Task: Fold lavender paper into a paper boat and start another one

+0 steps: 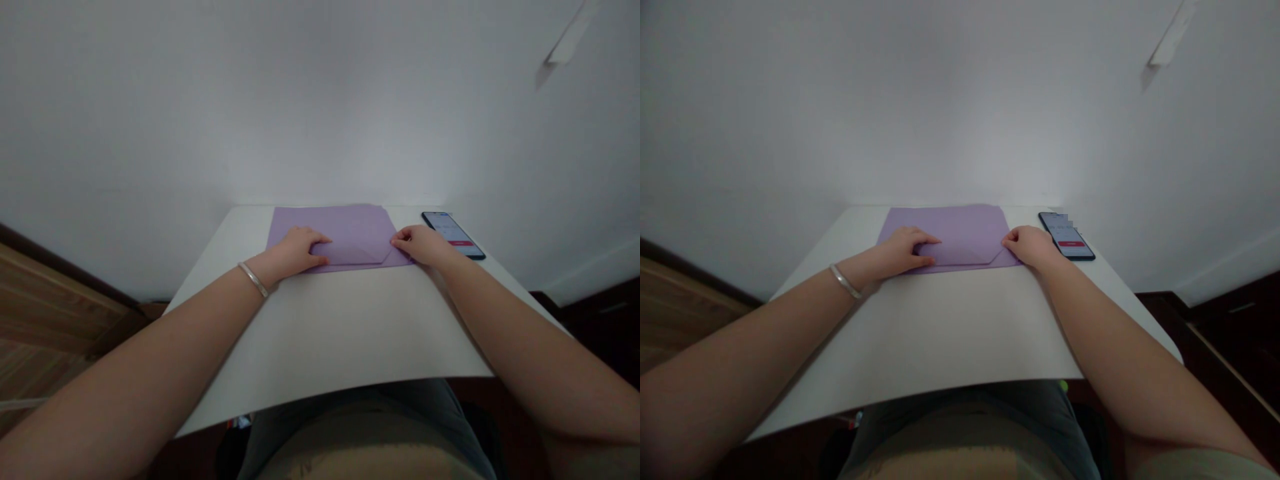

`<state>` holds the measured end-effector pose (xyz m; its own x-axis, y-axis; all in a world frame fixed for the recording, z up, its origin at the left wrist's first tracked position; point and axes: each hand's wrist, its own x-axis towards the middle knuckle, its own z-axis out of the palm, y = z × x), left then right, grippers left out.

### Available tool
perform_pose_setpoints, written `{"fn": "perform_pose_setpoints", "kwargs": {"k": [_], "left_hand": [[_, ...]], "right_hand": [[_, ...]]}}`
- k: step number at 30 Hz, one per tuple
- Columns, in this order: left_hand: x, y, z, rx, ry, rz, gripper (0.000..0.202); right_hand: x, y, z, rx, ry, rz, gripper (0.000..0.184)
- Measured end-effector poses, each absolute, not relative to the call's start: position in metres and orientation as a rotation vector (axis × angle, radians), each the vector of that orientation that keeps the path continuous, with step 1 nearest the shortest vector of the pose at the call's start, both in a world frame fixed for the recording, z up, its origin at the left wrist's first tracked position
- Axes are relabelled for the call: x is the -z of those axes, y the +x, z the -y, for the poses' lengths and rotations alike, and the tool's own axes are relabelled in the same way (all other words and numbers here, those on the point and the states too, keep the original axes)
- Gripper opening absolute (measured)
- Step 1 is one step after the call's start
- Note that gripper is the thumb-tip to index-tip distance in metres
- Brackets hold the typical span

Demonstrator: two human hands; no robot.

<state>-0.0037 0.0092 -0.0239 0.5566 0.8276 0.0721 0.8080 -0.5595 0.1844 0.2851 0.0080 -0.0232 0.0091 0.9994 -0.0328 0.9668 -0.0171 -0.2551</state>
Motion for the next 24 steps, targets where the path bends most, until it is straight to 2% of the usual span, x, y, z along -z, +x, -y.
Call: {"fn": "perform_pose_setpoints", "kwargs": {"k": [5,10,17,24], "left_hand": [[0.019,-0.011,-0.013,-0.155,2.479,-1.518,0.043],[0.017,-0.014,-0.013,-0.265,2.286,-1.557,0.025],[0.018,-0.010,-0.012,-0.477,2.162,-1.598,0.019],[0.021,-0.004,-0.010,-0.915,2.306,-1.538,0.018]], "right_hand": [[0.027,0.287,-0.007,-0.199,-2.133,2.112,0.026],[0.030,0.288,-0.008,-0.186,-2.134,2.113,0.027],[0.031,0.284,-0.004,0.008,-1.950,2.088,0.026],[0.023,0.270,0.008,-0.532,-1.444,1.904,0.024]]}}
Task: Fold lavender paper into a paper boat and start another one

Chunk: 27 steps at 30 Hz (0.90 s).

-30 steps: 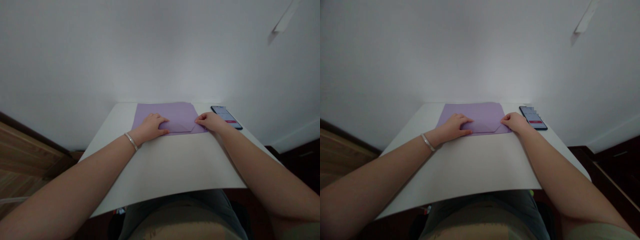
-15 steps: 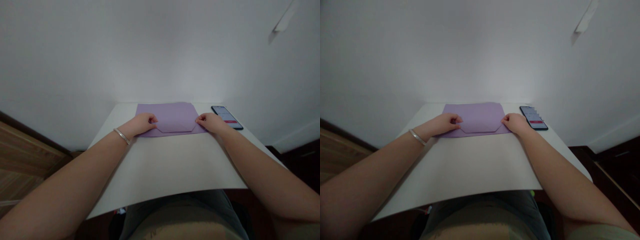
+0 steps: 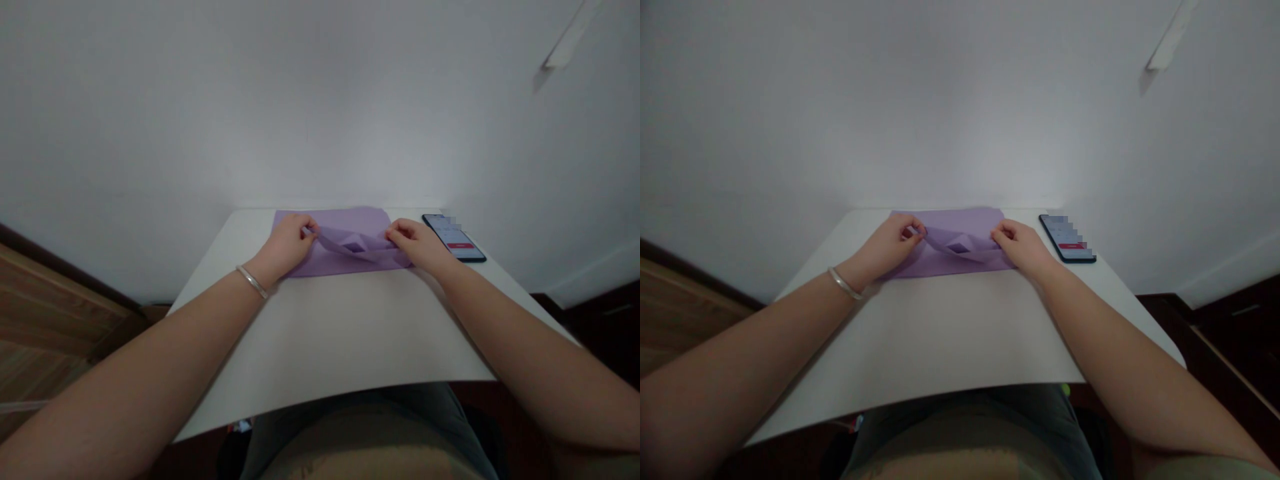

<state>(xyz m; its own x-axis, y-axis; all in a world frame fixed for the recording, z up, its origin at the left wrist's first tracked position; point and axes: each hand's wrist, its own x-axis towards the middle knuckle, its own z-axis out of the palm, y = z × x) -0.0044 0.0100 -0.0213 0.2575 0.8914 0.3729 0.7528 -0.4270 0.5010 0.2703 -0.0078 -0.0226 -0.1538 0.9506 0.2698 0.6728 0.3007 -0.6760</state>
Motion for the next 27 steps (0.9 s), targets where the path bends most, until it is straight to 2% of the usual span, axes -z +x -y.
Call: {"fn": "perform_pose_setpoints", "kwargs": {"k": [4,8,14,18,22,24,27], "left_hand": [[0.023,-0.004,-0.004,-0.937,2.504,-1.529,0.018],[0.018,0.000,0.009,-0.858,2.813,-1.589,0.019],[0.012,0.008,0.019,-0.769,3.021,-1.404,0.019],[0.015,0.009,0.014,-0.811,2.913,-1.291,0.020],[0.016,0.009,0.011,-0.867,2.839,-1.270,0.014],[0.017,0.008,0.010,-0.823,2.891,-1.197,0.009],[0.020,0.006,0.008,-0.686,2.997,-1.038,0.012]], "right_hand": [[0.016,0.261,0.017,-0.745,-1.264,1.991,0.024],[0.007,0.253,0.025,-0.754,-1.227,2.009,0.023],[0.005,0.246,0.027,-0.865,-1.167,2.072,0.026],[0.011,0.246,0.026,-0.565,-1.115,2.225,0.035],[0.015,0.245,0.027,-0.345,-1.143,2.403,0.056],[0.015,0.243,0.028,-0.263,-1.163,2.427,0.054],[0.017,0.240,0.027,-0.169,-1.180,2.419,0.044]]}}
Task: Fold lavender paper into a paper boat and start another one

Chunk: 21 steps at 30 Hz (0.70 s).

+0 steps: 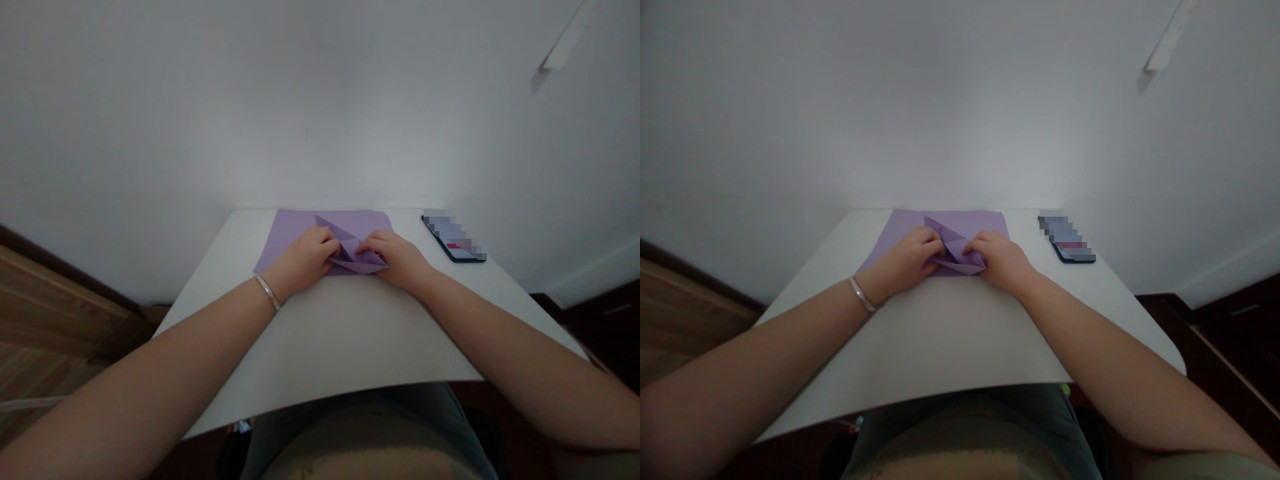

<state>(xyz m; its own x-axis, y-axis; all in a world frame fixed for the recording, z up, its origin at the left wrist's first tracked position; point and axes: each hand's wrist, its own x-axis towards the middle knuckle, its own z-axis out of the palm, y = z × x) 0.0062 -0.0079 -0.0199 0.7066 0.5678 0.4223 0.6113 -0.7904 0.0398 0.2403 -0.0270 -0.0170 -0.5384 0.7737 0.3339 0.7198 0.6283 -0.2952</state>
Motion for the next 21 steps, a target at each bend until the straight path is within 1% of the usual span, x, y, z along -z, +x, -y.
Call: {"fn": "perform_pose_setpoints", "kwargs": {"k": [5,7,9,12,15,18,21], "left_hand": [[0.023,0.004,0.004,0.493,-2.860,0.904,0.020],[0.022,0.004,0.003,0.525,-2.893,0.904,0.021],[0.019,0.006,0.004,0.643,-2.946,0.912,0.021],[0.012,0.010,0.008,0.966,-3.057,0.980,0.017],[0.006,0.016,0.015,1.415,-3.129,1.218,0.021],[0.003,0.023,0.023,1.887,-3.277,1.381,0.029],[0.002,0.030,0.028,2.238,-3.370,1.468,0.039]], "right_hand": [[0.022,0.239,0.026,-0.082,-1.180,2.402,0.038],[0.023,0.240,0.025,-0.075,-1.118,2.392,0.036],[0.023,0.241,0.023,-0.103,-1.013,2.333,0.035],[0.021,0.239,0.019,-0.290,-0.915,2.137,0.030],[0.018,0.234,0.019,-0.689,-0.879,1.891,0.024],[0.015,0.226,0.026,-1.148,-0.766,1.630,0.027],[0.011,0.218,0.035,-1.428,-0.697,1.467,0.033]]}}
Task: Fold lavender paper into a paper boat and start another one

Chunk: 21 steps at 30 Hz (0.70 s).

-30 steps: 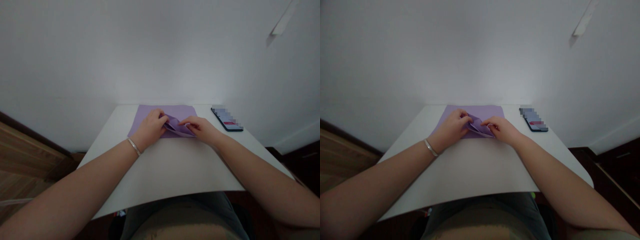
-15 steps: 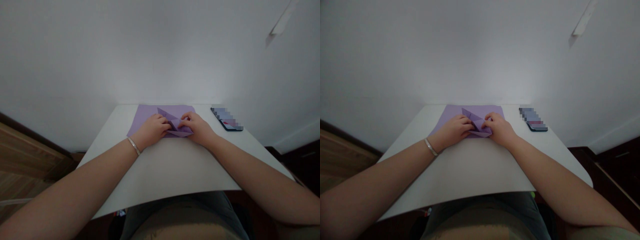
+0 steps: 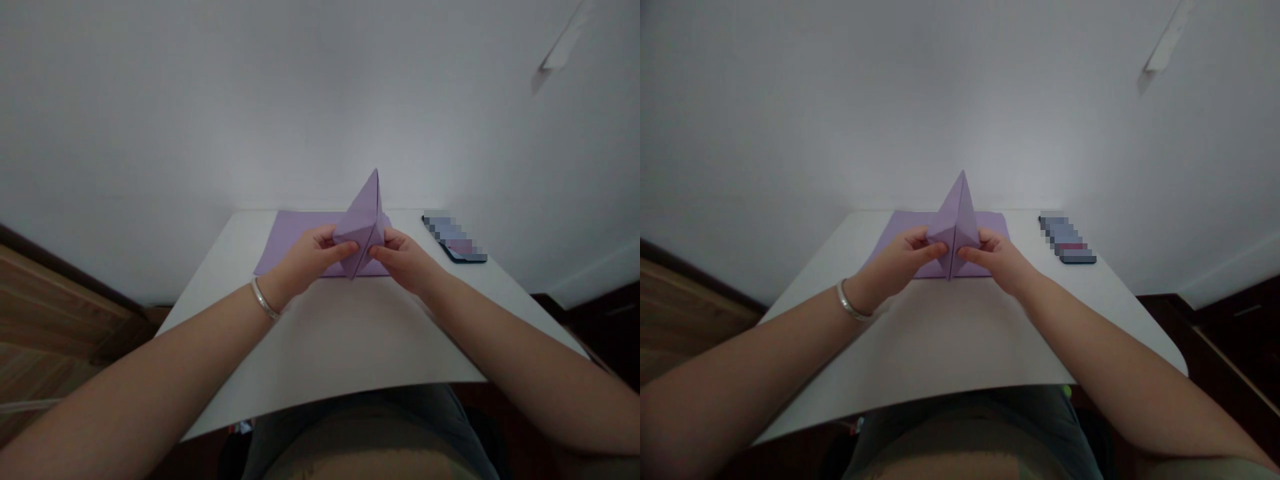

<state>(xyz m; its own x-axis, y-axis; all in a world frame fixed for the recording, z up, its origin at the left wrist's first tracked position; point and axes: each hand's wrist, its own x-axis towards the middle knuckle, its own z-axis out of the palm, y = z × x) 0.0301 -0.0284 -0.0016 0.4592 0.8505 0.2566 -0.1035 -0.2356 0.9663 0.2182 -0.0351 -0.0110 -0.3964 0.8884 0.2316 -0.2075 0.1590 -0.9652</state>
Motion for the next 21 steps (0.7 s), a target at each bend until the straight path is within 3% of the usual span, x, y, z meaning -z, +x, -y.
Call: {"fn": "perform_pose_setpoints", "kwargs": {"k": [5,11,21], "left_hand": [[0.0008,0.0346,0.0315,-0.892,1.219,-0.570,0.041],[0.0035,0.0304,0.0276,-0.860,1.163,-0.506,0.033],[0.0034,0.0341,0.0277,-0.917,1.166,-0.538,0.038]], "right_hand": [[0.0076,0.2157,0.0401,-1.658,-0.693,1.336,0.035],[0.0070,0.2199,0.0383,-1.661,-0.750,1.267,0.037],[0.0091,0.2167,0.0370,-1.620,-0.750,1.291,0.036]]}}
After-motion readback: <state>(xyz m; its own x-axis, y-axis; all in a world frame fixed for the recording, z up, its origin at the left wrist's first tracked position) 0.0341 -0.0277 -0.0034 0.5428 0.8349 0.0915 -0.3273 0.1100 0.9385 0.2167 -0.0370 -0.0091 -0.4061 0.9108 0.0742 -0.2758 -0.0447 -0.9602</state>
